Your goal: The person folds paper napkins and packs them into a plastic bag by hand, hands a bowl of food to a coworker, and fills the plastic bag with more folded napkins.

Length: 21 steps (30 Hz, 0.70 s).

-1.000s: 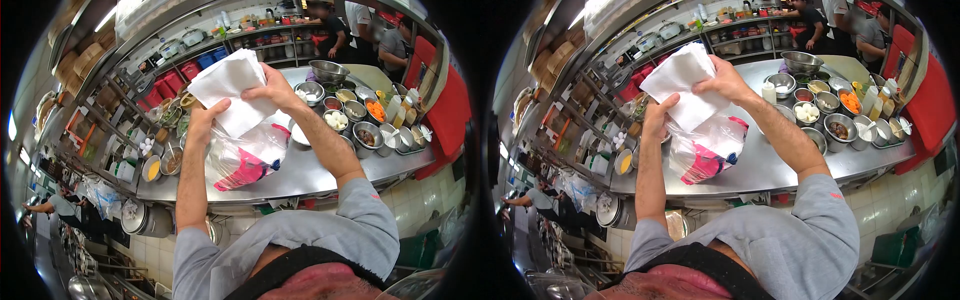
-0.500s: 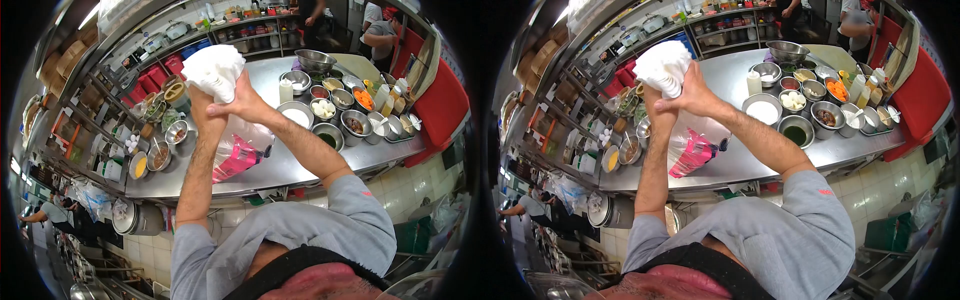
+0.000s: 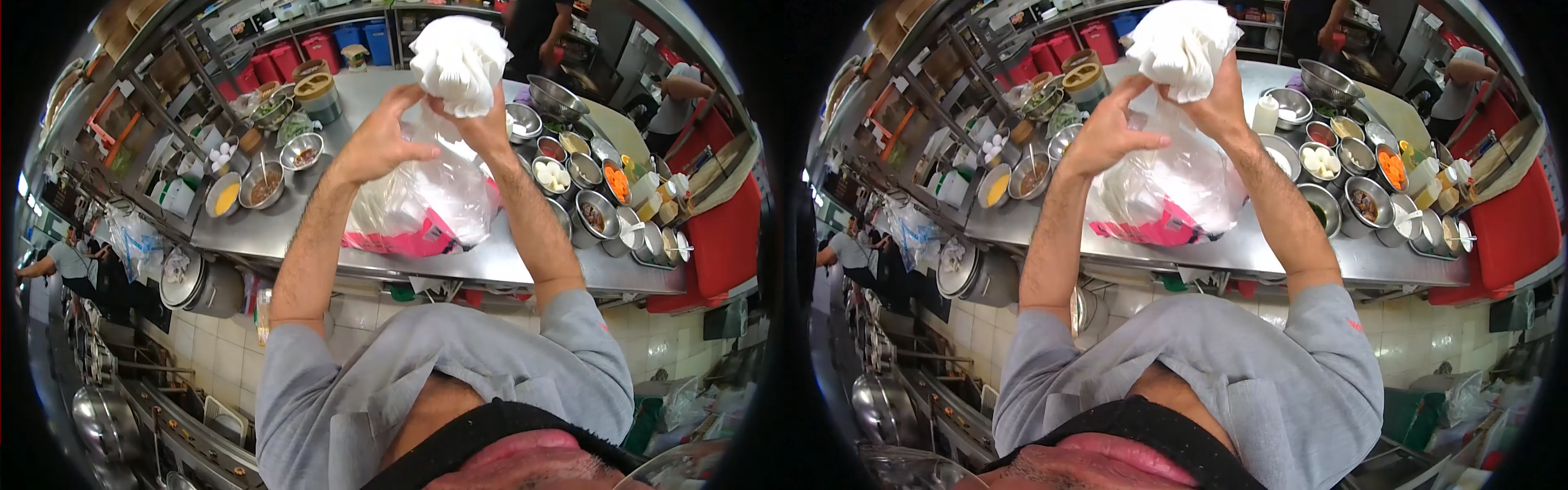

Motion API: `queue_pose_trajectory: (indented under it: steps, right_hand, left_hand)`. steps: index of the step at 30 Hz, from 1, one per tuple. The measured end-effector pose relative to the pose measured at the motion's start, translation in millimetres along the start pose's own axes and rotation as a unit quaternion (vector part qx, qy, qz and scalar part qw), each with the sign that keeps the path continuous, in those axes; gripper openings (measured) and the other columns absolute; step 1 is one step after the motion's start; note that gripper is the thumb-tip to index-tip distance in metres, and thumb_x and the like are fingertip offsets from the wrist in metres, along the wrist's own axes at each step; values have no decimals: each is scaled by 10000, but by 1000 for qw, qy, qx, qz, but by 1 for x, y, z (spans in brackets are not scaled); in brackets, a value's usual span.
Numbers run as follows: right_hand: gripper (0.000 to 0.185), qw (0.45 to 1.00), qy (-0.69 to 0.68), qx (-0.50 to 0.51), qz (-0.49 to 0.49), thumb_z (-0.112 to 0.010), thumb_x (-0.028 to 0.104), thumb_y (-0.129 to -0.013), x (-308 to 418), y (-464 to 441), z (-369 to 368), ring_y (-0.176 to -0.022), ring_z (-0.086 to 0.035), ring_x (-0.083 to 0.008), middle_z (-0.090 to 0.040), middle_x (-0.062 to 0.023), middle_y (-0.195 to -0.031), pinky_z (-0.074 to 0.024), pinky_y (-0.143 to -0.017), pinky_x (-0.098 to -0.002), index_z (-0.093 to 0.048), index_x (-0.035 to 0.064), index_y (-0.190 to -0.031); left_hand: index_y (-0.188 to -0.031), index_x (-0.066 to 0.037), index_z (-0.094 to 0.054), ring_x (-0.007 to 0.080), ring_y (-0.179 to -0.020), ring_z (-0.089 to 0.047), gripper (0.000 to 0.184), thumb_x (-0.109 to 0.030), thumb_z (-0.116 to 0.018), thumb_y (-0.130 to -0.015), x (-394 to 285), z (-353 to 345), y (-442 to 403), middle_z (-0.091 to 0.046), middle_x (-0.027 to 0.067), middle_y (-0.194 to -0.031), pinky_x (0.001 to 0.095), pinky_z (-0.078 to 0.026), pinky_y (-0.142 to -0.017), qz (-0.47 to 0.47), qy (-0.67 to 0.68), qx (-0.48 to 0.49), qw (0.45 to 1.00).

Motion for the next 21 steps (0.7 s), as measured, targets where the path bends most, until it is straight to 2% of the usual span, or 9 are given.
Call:
queue_pose_trajectory:
  steps: [2, 3, 4, 7, 11, 13, 16, 19, 21]
  right_hand:
    - [729, 993, 83, -42, 74, -800, 97, -588, 6, 1, 2, -1007, -533, -222, -508, -101, -1113, -419, -897, -331, -396, 39, -1192]
    - [453, 993, 72, -54, 71, -743, 54, -666, 7, 3, 4, -857, -580, -125, -604, -47, -946, -491, -729, -285, -546, 29, -1074]
    - [402, 996, 80, -36, -35, -721, 60, -688, 8, 6, 6, -824, -593, -137, -615, -44, -912, -495, -725, -288, -559, 27, -1054]
    - [400, 988, -143, -48, -32, -700, 16, -681, 12, -1, 15, -832, -601, -159, -611, -53, -923, -497, -733, -298, -550, 19, -1052]
    - [435, 980, -174, -72, -72, -706, 27, -654, 6, 2, 40, -826, -601, -172, -607, -61, -929, -488, -758, -311, -539, 7, -1055]
    - [440, 974, -168, -133, -66, -715, 42, -630, -1, 3, 62, -844, -601, -191, -605, -75, -924, -486, -769, -322, -543, -9, -1032]
    - [384, 967, -199, -151, -42, -655, 114, -673, 25, 12, 92, -905, -591, -223, -601, -117, -965, -479, -818, -364, -544, -29, -1011]
    - [424, 942, -285, -171, -46, -514, 198, -729, 56, 30, 99, -1043, -553, -295, -572, -177, -1074, -425, -939, -443, -525, -54, -1071]
    - [532, 942, -320, -27, -101, -509, 266, -729, 63, 44, 77, -1052, -546, -315, -549, -219, -1115, -417, -951, -447, -484, -82, -1132]
  left_hand:
    - [-1280, 18, -409, 206, -1185, -407, 765, -192, -760, -633, 1, 1, -2, -454, 111, -1259, 303, -329, -972, -3, -1, -8, 1000]
    - [-1272, 13, -427, 196, -1163, -432, 705, -169, -742, -668, -2, 0, -2, -472, 89, -1251, 297, -332, -971, 7, 13, -16, 1000]
    - [-1272, 13, -427, 196, -1163, -432, 705, -169, -742, -668, -4, -2, -1, -472, 89, -1251, 297, -332, -971, 13, 16, -14, 1000]
    - [-1266, 0, -449, 152, -1124, -464, 624, -113, -701, -706, -11, -1, 2, -482, 70, -1246, 266, -387, -915, 20, 35, -34, 999]
    - [-1200, -46, -519, 110, -1046, -483, 523, -87, -687, -706, -5, -3, 4, -501, 45, -1190, 229, -418, -826, 5, 74, -98, 992]
    - [-1059, -83, -582, 97, -941, -491, 369, -60, -665, -701, -15, 2, 6, -507, 23, -1108, 211, -413, -743, 5, -78, -70, 994]
    - [-939, -87, -585, 87, -872, -470, 263, -55, -653, -686, -18, 13, 7, -487, 0, -1056, 191, -387, -681, 20, -100, 35, 994]
    - [-903, -44, -602, 211, -894, -544, 195, -14, -560, -716, -20, 14, 3, -545, 92, -1013, 285, -437, -718, 8, -211, 56, 976]
    - [-899, 0, -612, 356, -910, -556, 198, 15, -490, -743, -30, 10, 2, -571, 200, -980, 375, -444, -798, -15, -363, 90, 927]
Point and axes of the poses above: each hand's wrist, its own y-axis away from the middle knuckle, its own z-axis out of the back of the hand, x = y × z, the point moved 3 cm from there along -y, towards the middle knuckle
